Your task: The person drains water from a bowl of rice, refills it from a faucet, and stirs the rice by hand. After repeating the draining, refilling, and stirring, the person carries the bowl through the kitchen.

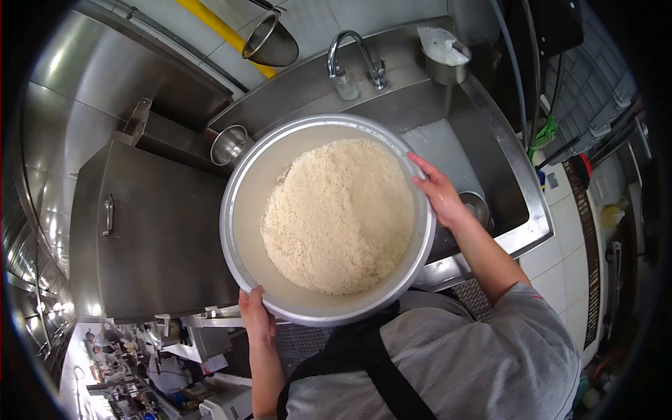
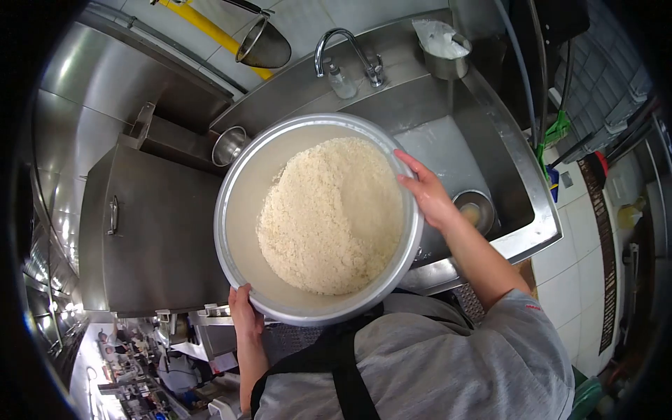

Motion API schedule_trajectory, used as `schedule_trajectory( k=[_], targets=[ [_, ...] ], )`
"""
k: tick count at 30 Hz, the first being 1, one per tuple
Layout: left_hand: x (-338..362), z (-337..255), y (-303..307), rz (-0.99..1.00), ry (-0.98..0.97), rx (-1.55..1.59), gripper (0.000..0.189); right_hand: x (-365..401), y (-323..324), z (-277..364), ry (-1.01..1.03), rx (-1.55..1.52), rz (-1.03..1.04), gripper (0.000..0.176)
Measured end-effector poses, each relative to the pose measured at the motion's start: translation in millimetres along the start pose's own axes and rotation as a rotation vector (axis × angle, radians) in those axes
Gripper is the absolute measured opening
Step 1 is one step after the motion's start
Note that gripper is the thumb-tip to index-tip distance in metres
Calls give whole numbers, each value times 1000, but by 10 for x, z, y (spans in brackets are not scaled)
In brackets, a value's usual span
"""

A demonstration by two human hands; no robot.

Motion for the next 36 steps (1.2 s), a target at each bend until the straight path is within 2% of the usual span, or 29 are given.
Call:
schedule_trajectory(
  k=[1, 3, 4, 8, 11, 13, 15, 17, 19, 21, 22, 26, 27, 29, 30, 32, 33, 35, 36],
  targets=[
    [-170, 141, 49, 13, -44, 153, 27, 40, -98, 79, 52, 44, -18, 51],
    [-429, 301, 156, -30, 19, 191, 28, -24, -245, 146, 184, 162, -44, 55],
    [-519, 381, 208, -84, 79, 208, 29, -79, -305, 154, 188, 178, -44, 55],
    [-758, 262, 100, -99, -45, 202, 28, -239, -579, 217, 219, 241, -75, 56],
    [-1032, 146, 9, -111, -41, 224, 27, -496, -710, 258, 221, 185, -96, 47],
    [-1117, 43, -128, -137, -43, 241, 25, -892, -660, 158, 218, 89, -200, 38],
    [-1215, -1, -229, -164, -50, 255, 24, -1514, -436, 62, 174, 52, -155, 34],
    [-1237, -109, -321, -211, -50, 257, 24, -2239, -125, -62, -10, 86, -240, 37],
    [-1229, -201, -415, -253, -77, 226, 22, -3063, 261, 10, 482, 1196, -222, 38],
    [-1339, -172, -388, -273, -83, 190, 24, -3224, 166, 385, 698, 1794, -333, 45],
    [-1382, -156, -380, -263, -93, 148, 27, -3388, 185, 466, 747, 2082, -273, 49],
    [-1479, -136, -368, -327, -95, 112, 17, -3791, 300, 499, 635, 2379, -148, 52],
    [-1461, -137, -344, -337, -87, 101, 16, -3785, 344, 427, 634, 2372, -126, 52],
    [-1464, -117, -335, -355, -68, 86, 16, -3702, 450, 313, 694, 2391, -285, 54],
    [-1457, -127, -337, -354, -71, 73, 15, -3618, 480, 213, 694, 2390, -265, 54],
    [-1459, -159, -345, -359, -75, 63, 14, -3407, 633, 84, 454, 2125, -423, 57],
    [-1445, -168, -359, -360, -68, 77, 13, -3341, 665, -14, 459, 2125, -412, 57],
    [-1397, -169, -358, -372, -61, 91, 13, -3154, 687, -106, 404, 1981, -559, 55],
    [-1398, -165, -352, -381, -70, 87, 13, -3103, 642, -95, 408, 1980, -552, 55]
  ],
)
Point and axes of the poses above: each hand's wrist, its own x-axis away from the middle knuckle, its own y-axis out of the back of the hand, z = x × y, the point moved 4 cm from there along -x, towards the middle knuckle, and after that the axes turned 6 degrees about -z, right-handed, at the moved point
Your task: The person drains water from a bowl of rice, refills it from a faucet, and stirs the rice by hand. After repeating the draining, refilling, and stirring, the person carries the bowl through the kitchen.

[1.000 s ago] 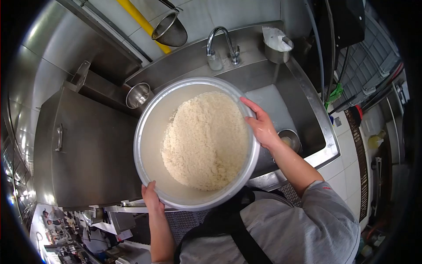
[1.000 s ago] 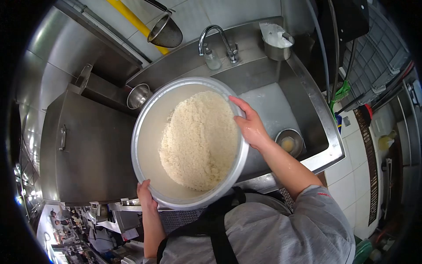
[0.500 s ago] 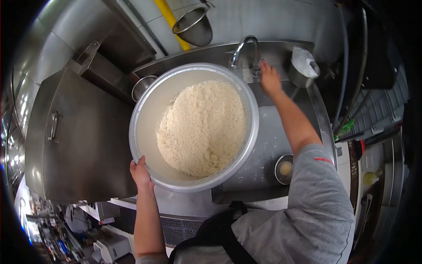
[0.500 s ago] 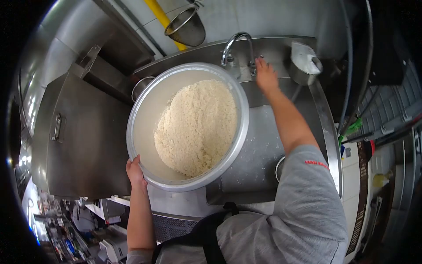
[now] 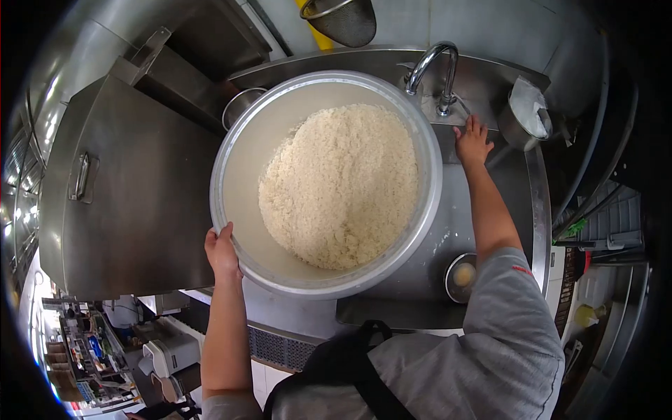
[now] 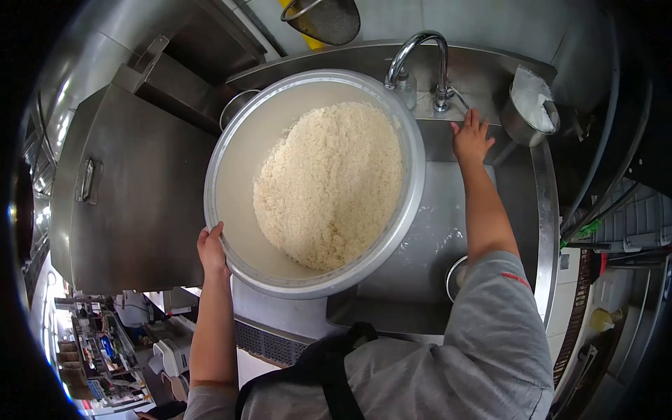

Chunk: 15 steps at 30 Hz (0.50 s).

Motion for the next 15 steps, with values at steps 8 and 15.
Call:
schedule_trajectory(
  k=[8, 15],
  targets=[
    [225, 9, -23, -75, -21, 67, 13, -14, 1148, 622, 205, -1179, 90, 28],
    [385, 146, -118, -88, -26, 259, 18, -89, 1339, 1234, 538, -856, 327, 34]
  ],
)
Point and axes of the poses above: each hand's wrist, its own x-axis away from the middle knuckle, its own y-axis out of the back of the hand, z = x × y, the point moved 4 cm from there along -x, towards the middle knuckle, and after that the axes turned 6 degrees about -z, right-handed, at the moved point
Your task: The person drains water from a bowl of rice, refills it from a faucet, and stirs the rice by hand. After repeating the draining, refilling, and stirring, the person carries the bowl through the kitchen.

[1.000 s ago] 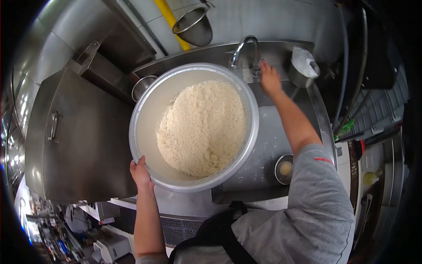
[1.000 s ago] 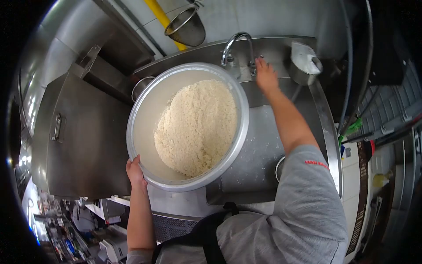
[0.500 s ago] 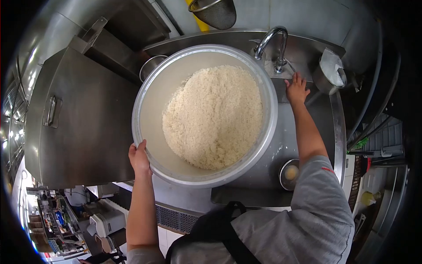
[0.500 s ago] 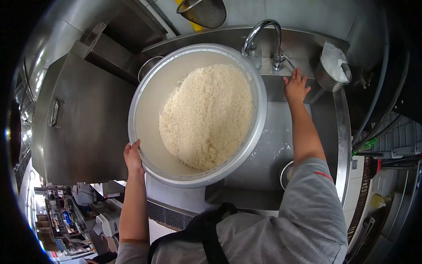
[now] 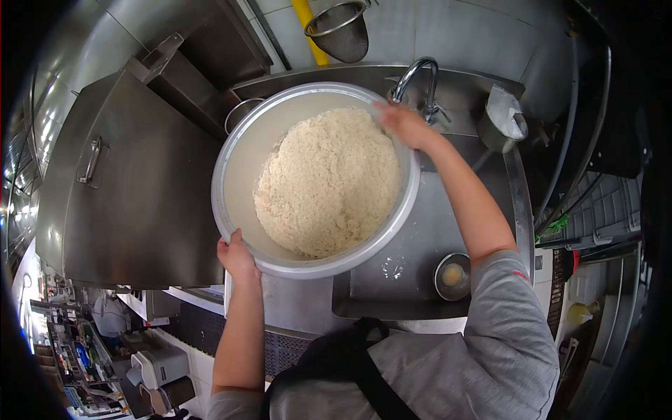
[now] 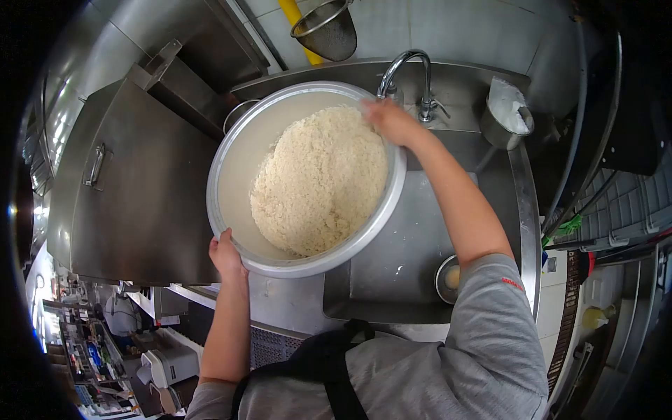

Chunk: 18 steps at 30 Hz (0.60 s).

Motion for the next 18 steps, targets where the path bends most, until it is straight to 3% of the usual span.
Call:
schedule_trajectory(
  k=[1, 2, 5, 6, 8, 9, 11, 13, 15, 16, 17, 18],
  targets=[
    [48, -9, -9, 10, -5, 44, 19, 3, -77, 136, 162, 267, 75, 36],
    [103, -4, -38, 20, -8, 52, 19, 15, -121, 131, 162, 275, 64, 36],
    [323, 6, -158, -3, 47, 104, 28, -15, -166, 217, 333, 724, -177, 34],
    [413, 5, -205, -54, 70, 123, 33, -36, -104, 322, 335, 733, -184, 34],
    [554, -31, -229, -98, 92, 102, 44, -76, -51, 424, -10, 409, 165, 31],
    [556, 24, -275, -95, 94, 109, 44, -13, 63, 585, -9, 416, 161, 31],
    [531, 93, -306, -89, 43, 124, 43, 318, 121, 827, -162, 287, 374, 31],
    [502, 90, -281, -39, 51, 85, 42, 544, 96, 893, -146, 281, 348, 30],
    [551, -28, -180, -7, -74, -41, 46, 846, 71, 1023, -132, 270, 336, 29],
    [511, 32, -173, -1, -68, -40, 46, 984, 107, 1050, -123, 347, 197, 27],
    [479, -16, -141, -104, -251, -285, 54, 1077, 148, 1068, -117, 423, 56, 26],
    [468, -71, -118, -202, -437, -528, 61, 1122, 114, 1051, -129, 428, 53, 26]
  ],
)
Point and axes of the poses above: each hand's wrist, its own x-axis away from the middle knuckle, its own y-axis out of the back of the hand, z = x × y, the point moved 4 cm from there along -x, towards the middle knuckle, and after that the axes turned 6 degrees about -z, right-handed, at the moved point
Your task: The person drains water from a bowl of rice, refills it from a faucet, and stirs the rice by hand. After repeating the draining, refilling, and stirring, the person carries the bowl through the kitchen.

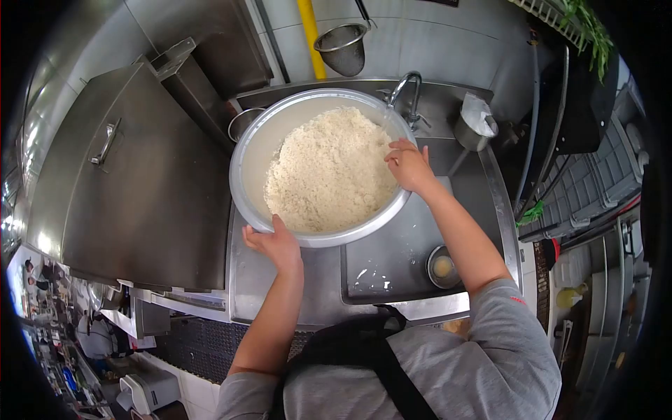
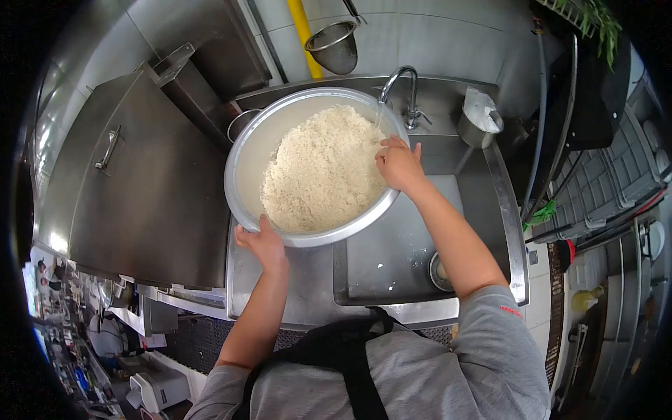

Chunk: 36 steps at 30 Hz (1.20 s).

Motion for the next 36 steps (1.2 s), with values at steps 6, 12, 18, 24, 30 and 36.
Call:
schedule_trajectory(
  k=[6, 12, 18, 24, 30, 36],
  targets=[
    [5, -709, 247, 132, -925, -1, 43, -18, -178, -183, -188, -116, -273, 26],
    [161, -808, 3, 1012, -1110, -397, 31, -121, -198, -356, -482, -296, -267, 52],
    [-83, -780, -13, 1248, -1390, -218, 42, -281, -128, -345, -518, -262, -205, 59],
    [-563, -742, -302, 1478, -1378, -597, 42, -408, -198, -442, -556, -201, -228, 63],
    [-552, -722, -282, 1472, -1256, -571, 40, -375, -211, -455, -538, -206, -251, 64],
    [-544, -715, -287, 1470, -1208, -584, 38, -364, -187, -429, -554, -206, -229, 64]
  ],
)
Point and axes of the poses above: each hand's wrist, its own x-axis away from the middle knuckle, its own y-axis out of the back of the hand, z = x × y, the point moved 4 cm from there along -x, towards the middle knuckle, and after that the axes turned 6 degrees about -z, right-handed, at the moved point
